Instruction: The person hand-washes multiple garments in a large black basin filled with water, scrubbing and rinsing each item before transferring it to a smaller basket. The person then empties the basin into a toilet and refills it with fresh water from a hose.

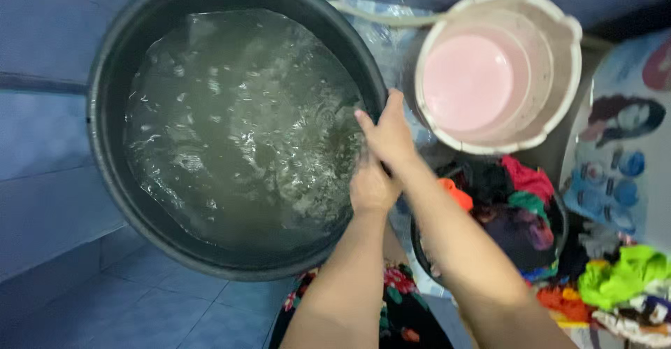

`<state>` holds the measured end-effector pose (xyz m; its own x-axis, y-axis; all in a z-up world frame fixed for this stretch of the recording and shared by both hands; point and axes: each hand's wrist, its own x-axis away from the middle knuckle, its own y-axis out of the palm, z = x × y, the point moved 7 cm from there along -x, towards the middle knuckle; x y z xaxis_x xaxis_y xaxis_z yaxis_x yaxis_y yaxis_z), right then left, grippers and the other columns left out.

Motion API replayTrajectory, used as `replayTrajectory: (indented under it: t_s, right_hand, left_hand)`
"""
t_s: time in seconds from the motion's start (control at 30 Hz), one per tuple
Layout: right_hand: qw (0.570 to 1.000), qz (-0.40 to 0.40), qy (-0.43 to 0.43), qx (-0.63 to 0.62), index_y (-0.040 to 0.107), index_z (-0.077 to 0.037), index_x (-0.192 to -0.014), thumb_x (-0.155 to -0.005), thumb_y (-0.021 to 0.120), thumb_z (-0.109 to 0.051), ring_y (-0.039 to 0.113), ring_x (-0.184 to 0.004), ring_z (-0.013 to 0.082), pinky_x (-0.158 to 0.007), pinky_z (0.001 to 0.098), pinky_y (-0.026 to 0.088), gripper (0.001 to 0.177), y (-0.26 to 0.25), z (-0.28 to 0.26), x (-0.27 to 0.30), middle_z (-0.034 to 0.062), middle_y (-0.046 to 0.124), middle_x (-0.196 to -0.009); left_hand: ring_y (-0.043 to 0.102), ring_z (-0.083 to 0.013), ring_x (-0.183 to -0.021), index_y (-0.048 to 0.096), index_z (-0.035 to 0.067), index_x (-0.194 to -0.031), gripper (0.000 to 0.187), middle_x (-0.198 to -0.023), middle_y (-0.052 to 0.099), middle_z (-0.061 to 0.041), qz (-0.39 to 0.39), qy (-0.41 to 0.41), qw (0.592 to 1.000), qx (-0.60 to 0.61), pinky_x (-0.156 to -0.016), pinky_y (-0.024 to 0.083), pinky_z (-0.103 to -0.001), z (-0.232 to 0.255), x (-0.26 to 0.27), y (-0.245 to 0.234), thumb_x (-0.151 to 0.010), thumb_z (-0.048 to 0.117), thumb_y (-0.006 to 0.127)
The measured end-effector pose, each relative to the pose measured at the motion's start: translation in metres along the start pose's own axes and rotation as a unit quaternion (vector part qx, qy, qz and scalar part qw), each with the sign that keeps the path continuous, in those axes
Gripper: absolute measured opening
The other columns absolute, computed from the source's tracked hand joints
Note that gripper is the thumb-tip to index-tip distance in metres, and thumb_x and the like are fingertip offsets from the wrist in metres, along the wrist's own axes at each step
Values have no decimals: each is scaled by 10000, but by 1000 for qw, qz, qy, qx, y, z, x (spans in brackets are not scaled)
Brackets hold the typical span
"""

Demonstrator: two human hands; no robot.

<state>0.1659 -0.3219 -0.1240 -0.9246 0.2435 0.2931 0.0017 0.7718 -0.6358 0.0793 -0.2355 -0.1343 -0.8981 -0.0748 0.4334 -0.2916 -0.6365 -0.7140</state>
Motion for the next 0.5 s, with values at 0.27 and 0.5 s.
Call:
replayTrajectory:
  t_s: [0.27, 0.5]
  right_hand:
    - [994, 53, 36, 88, 448, -75, -1352, -958, 658, -292, 635, -981, 534, -835, 598, 485, 496, -9, -30, 7, 300, 668, -1118]
    - [987, 76, 25, 141, 449, -33, -1330, -965, 677, -300, 634, -979, 541, -852, 593, 484, 507, -7, -35, 10, 312, 666, -1119]
  left_hand:
    - [203, -429, -1500, 191, 78, -1565, 997, -1628, 214, -248, -88, -31, 993, 75, -1134, 236, -536, -2, -8, -2, -831, 405, 781]
    - [254, -381, -1530, 206, 86, -1622, 1111, -1661, 263, -214, -139, 60, 975, 163, -1239, 229, -456, -25, -13, -17, -768, 581, 716]
